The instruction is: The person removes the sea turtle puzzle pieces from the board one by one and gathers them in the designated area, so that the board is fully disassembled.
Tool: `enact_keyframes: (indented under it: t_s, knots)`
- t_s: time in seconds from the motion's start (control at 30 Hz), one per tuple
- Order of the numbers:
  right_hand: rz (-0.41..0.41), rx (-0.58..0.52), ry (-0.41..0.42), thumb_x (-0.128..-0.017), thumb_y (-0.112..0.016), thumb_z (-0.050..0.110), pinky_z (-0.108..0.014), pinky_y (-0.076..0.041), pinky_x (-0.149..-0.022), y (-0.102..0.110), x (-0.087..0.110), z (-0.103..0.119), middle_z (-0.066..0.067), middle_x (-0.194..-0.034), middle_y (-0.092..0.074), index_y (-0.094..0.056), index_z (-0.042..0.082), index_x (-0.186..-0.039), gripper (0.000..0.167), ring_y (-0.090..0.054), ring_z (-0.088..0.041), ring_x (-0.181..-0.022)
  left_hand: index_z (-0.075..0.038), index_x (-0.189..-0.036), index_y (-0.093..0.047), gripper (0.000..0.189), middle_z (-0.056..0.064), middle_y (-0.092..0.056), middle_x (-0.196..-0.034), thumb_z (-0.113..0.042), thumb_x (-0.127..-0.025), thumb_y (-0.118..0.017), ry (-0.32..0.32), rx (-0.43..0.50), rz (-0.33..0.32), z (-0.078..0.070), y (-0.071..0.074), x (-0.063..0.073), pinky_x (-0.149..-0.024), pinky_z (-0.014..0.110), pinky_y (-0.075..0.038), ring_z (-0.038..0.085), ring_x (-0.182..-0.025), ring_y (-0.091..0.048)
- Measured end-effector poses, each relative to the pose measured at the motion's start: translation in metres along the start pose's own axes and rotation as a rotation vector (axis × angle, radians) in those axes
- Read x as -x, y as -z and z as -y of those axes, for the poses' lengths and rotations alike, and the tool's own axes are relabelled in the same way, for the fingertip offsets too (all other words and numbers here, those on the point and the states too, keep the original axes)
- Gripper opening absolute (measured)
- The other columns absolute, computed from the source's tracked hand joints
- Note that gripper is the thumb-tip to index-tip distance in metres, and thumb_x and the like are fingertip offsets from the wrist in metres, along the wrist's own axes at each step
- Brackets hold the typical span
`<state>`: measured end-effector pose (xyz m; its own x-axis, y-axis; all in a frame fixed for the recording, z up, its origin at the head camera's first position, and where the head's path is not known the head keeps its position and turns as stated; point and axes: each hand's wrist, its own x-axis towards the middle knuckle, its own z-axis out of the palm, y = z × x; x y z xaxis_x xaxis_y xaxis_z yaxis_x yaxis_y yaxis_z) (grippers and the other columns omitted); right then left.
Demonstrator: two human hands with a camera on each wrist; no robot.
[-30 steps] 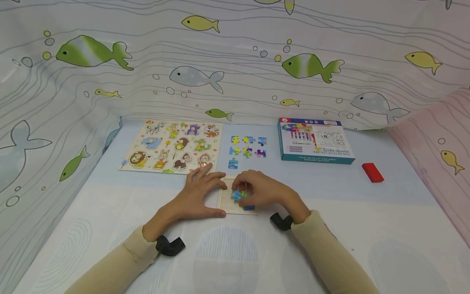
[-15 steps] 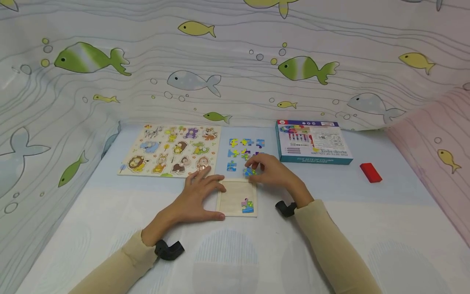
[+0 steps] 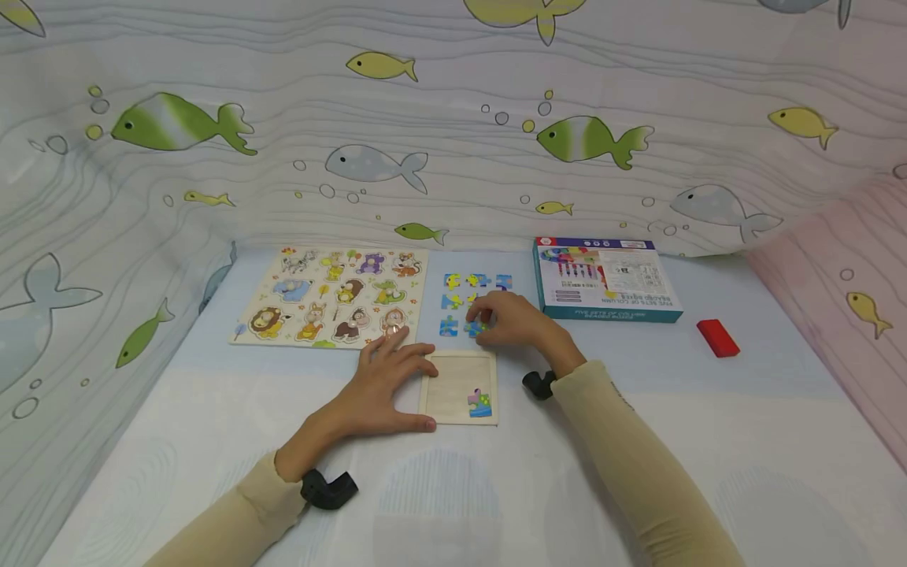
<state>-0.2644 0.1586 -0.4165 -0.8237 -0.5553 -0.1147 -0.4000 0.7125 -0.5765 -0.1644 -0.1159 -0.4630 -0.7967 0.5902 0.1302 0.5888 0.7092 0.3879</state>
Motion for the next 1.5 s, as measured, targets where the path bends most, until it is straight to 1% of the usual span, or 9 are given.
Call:
enact_keyframes:
  t_s: [0.13,0.27,0.47,0.63,0.73,0.9,1.0,1.2,1.5]
  knots:
    - [0.016,0.012,-0.017,-0.086,-0.080,0.017,-0.032,-0.049,-0.082,0.000,-0.001,0.001,-0.005,-0.102,-0.067,-0.073,0.014,-0.117,0.032,-0.055,-0.022,-0.092,-0.036,-0.123,-0.058,0.065,-0.008,-0.043,-0.158,-0.076,-0.074,-0.072,0.000,0.002,0.001,-0.002,-0.001,0.001,-0.122,0.062,-0.009,0.034,-0.160,-0.011]
    - [0.004,0.012,-0.021,-0.086,-0.080,0.016,-0.032,-0.048,-0.081,-0.001,-0.001,0.001,-0.005,-0.102,-0.067,-0.074,0.014,-0.118,0.033,-0.054,-0.022,-0.092,-0.036,-0.123,-0.058,0.065,-0.008,-0.043,-0.158,-0.075,-0.074,-0.072,-0.005,0.000,-0.005,-0.002,0.000,0.001,-0.122,0.062,-0.009,0.034,-0.159,-0.011]
    - [-0.011,0.003,-0.020,-0.088,-0.079,0.017,-0.031,-0.047,-0.079,-0.002,0.000,-0.001,-0.005,-0.103,-0.066,-0.074,0.015,-0.117,0.030,-0.053,-0.022,-0.092,-0.036,-0.124,-0.058,0.065,-0.008,-0.043,-0.158,-0.074,-0.074,-0.072,-0.003,0.001,0.000,-0.002,0.001,0.000,-0.122,0.062,-0.009,0.034,-0.160,-0.011]
    - [-0.036,-0.010,-0.006,-0.089,-0.078,0.016,-0.032,-0.047,-0.081,-0.004,0.003,-0.002,-0.006,-0.104,-0.066,-0.073,0.015,-0.120,0.032,-0.053,-0.022,-0.093,-0.036,-0.124,-0.058,0.065,-0.009,-0.043,-0.158,-0.075,-0.074,-0.072,-0.001,0.001,0.001,-0.002,0.000,0.001,-0.122,0.062,-0.009,0.034,-0.160,-0.011]
    - [-0.065,-0.016,0.000,-0.089,-0.078,0.015,-0.032,-0.048,-0.082,-0.005,0.005,-0.004,-0.007,-0.107,-0.065,-0.072,0.014,-0.122,0.034,-0.054,-0.022,-0.093,-0.036,-0.124,-0.058,0.064,-0.008,-0.043,-0.158,-0.074,-0.075,-0.072,-0.007,0.001,0.000,-0.001,-0.001,0.001,-0.122,0.062,-0.009,0.035,-0.159,-0.011]
    - [-0.097,-0.013,0.007,-0.089,-0.078,0.015,-0.032,-0.048,-0.080,-0.005,0.011,-0.006,-0.008,-0.107,-0.065,-0.072,0.012,-0.121,0.034,-0.054,-0.022,-0.092,-0.036,-0.124,-0.058,0.064,-0.008,-0.043,-0.159,-0.074,-0.075,-0.072,-0.011,-0.004,-0.001,-0.001,-0.001,0.000,-0.122,0.062,-0.009,0.035,-0.159,-0.011]
    - [-0.090,-0.006,0.016,-0.090,-0.077,0.015,-0.032,-0.048,-0.080,-0.004,0.011,-0.006,-0.008,-0.107,-0.066,-0.073,0.011,-0.120,0.031,-0.055,-0.022,-0.093,-0.036,-0.125,-0.058,0.064,-0.008,-0.042,-0.159,-0.074,-0.075,-0.072,-0.008,-0.006,-0.003,0.000,-0.001,0.000,-0.122,0.062,-0.008,0.034,-0.160,-0.010]
    - [-0.059,-0.001,0.015,-0.091,-0.075,0.015,-0.032,-0.047,-0.081,-0.005,0.007,-0.004,-0.006,-0.108,-0.068,-0.074,0.015,-0.119,0.028,-0.055,-0.022,-0.093,-0.036,-0.125,-0.057,0.065,-0.008,-0.042,-0.159,-0.075,-0.075,-0.072,-0.012,-0.005,-0.006,0.001,-0.002,0.000,-0.121,0.063,-0.009,0.034,-0.160,-0.010]
    - [-0.062,-0.001,0.018,-0.091,-0.075,0.014,-0.032,-0.047,-0.079,-0.005,0.007,-0.003,-0.007,-0.106,-0.067,-0.074,0.015,-0.120,0.029,-0.054,-0.021,-0.090,-0.035,-0.125,-0.057,0.065,-0.007,-0.042,-0.159,-0.075,-0.075,-0.071,-0.011,-0.003,-0.001,0.001,0.000,0.000,-0.122,0.062,-0.008,0.035,-0.159,-0.011]
